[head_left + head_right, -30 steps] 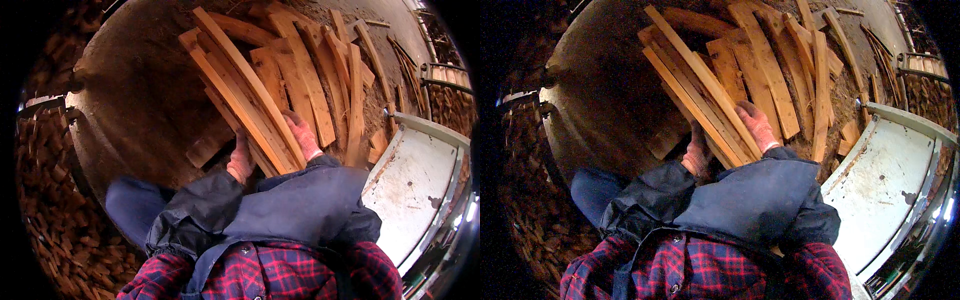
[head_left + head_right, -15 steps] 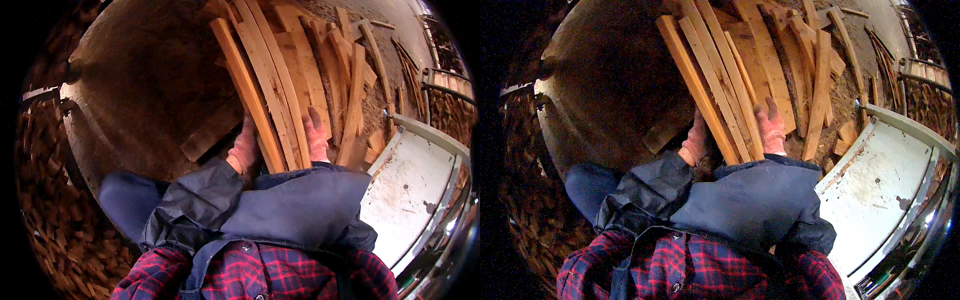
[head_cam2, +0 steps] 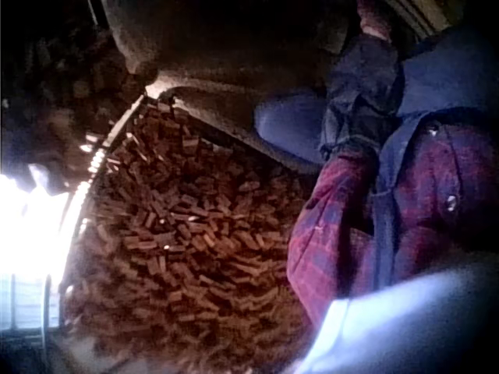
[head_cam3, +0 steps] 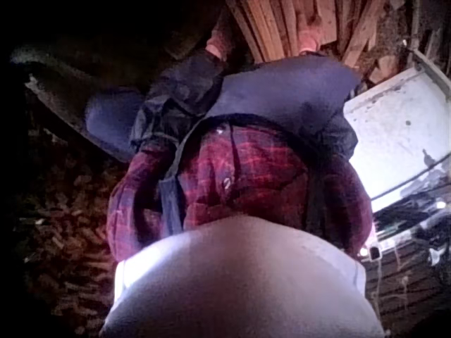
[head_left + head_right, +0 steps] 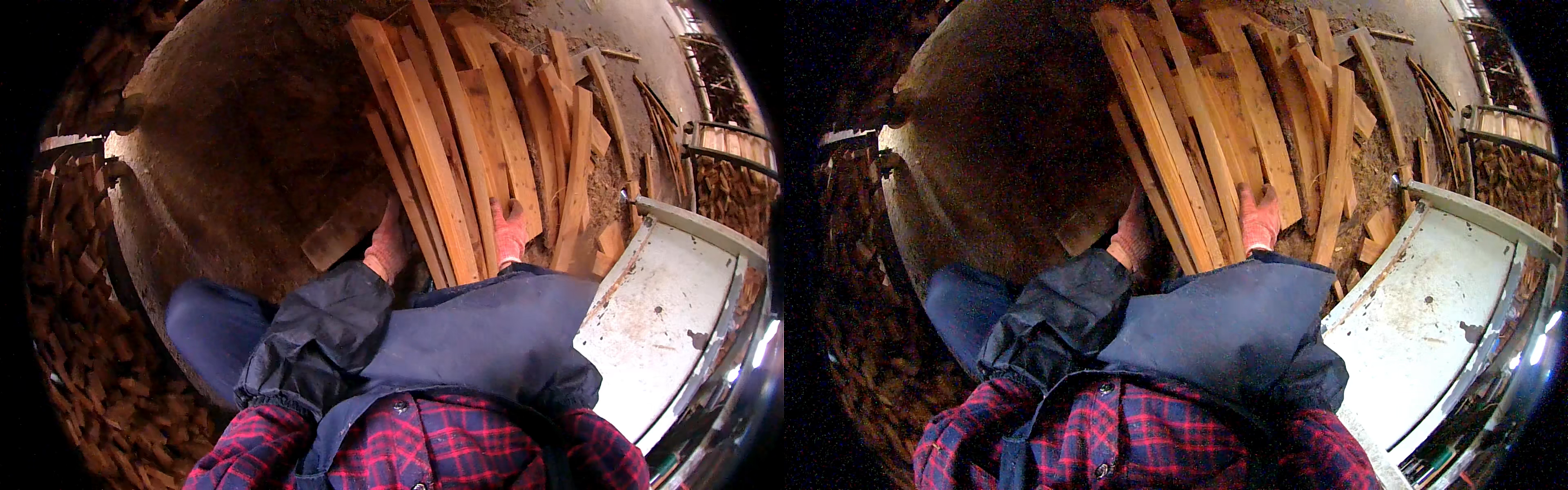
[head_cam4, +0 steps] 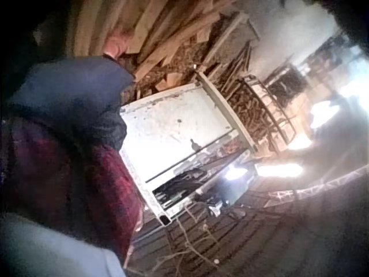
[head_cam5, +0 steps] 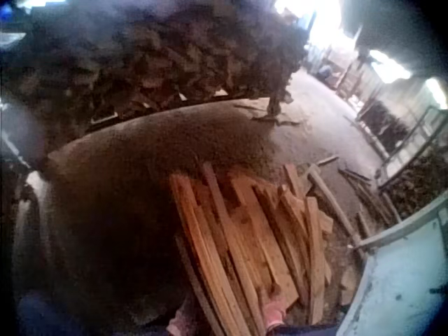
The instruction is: The person picks up bundles of wooden planks from a pile on the floor and stacks them onto a growing pile of lumber. The person repeatedly bends down to gather wood and lifts it to place it on the stack.
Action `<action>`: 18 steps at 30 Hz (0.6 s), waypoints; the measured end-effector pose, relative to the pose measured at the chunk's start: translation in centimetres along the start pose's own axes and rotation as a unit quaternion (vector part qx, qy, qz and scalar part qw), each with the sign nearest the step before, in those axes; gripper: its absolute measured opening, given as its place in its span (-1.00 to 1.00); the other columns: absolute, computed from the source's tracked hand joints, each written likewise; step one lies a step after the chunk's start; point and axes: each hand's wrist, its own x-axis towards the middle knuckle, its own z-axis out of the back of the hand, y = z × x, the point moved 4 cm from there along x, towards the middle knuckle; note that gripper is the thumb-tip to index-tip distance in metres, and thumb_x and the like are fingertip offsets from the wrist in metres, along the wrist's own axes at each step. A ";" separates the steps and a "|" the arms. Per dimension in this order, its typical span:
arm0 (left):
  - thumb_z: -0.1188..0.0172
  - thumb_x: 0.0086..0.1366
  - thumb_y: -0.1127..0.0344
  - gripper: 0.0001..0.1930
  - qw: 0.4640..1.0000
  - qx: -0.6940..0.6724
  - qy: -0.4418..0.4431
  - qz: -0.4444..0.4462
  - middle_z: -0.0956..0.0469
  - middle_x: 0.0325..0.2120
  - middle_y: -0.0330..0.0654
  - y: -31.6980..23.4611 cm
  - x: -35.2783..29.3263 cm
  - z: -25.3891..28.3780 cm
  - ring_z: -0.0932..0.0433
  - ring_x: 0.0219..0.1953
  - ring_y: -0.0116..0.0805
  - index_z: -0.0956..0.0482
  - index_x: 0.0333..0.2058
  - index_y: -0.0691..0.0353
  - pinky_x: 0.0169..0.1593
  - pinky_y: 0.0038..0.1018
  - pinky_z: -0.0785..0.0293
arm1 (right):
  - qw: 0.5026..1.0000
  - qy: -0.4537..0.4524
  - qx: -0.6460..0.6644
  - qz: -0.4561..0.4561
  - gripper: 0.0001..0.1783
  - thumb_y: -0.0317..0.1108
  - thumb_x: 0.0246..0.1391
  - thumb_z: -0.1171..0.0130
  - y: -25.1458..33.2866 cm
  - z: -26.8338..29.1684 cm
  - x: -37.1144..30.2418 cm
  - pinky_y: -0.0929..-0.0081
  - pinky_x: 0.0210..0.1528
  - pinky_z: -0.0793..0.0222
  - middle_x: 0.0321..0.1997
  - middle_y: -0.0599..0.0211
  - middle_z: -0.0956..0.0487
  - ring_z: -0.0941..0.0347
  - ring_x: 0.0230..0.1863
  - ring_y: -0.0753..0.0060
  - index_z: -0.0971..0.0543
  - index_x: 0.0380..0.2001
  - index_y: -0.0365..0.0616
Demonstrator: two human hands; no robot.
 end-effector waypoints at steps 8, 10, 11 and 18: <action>0.24 0.48 0.05 -0.46 0.809 0.575 0.091 -0.076 -0.08 0.40 -0.20 3.7 1.1 0.4 0.01 0.43 -0.05 -0.13 0.37 0.06 0.41 0.01 0.12 | 0.910 0.238 0.330 -0.078 -0.46 0.06 0.17 -0.17 -5.2 2.4 4.7 0.47 -0.03 -0.34 -0.12 0.35 -0.62 -0.48 -0.10 0.42 -0.58 -0.06 -0.22; 0.21 0.47 0.06 -0.45 0.853 0.510 0.065 -0.095 -0.06 0.40 -0.20 3.4 0.0 1.7 0.02 0.43 -0.03 -0.13 0.37 0.06 0.40 0.11 0.12 | 0.888 0.326 0.304 -0.117 -0.39 0.11 0.20 -0.09 -2.1 2.3 4.8 0.38 0.09 -0.31 -0.02 0.25 -0.61 -0.48 0.02 0.28 -0.55 0.02 -0.25; 0.19 0.47 0.07 -0.45 0.770 0.623 0.094 -0.100 -0.08 0.40 -0.18 2.7 0.2 0.3 0.01 0.43 -0.05 -0.12 0.37 0.08 0.41 0.07 0.13 | 0.916 0.329 0.222 -0.062 -0.37 0.12 0.22 -0.05 -2.2 2.4 6.0 0.36 0.12 -0.30 0.02 0.22 -0.59 -0.47 0.06 0.25 -0.53 0.06 -0.26; 0.09 0.49 0.20 -0.43 -0.509 0.803 0.134 -0.280 -0.13 0.36 -0.08 3.9 2.0 -0.4 0.02 0.42 -0.11 -0.01 0.38 0.20 0.48 -0.20 0.23 | 0.882 0.313 0.350 0.042 -0.22 0.23 0.22 -0.05 0.2 1.4 4.3 0.32 0.26 -0.24 0.26 0.24 -0.43 -0.34 0.25 0.21 -0.36 0.26 -0.17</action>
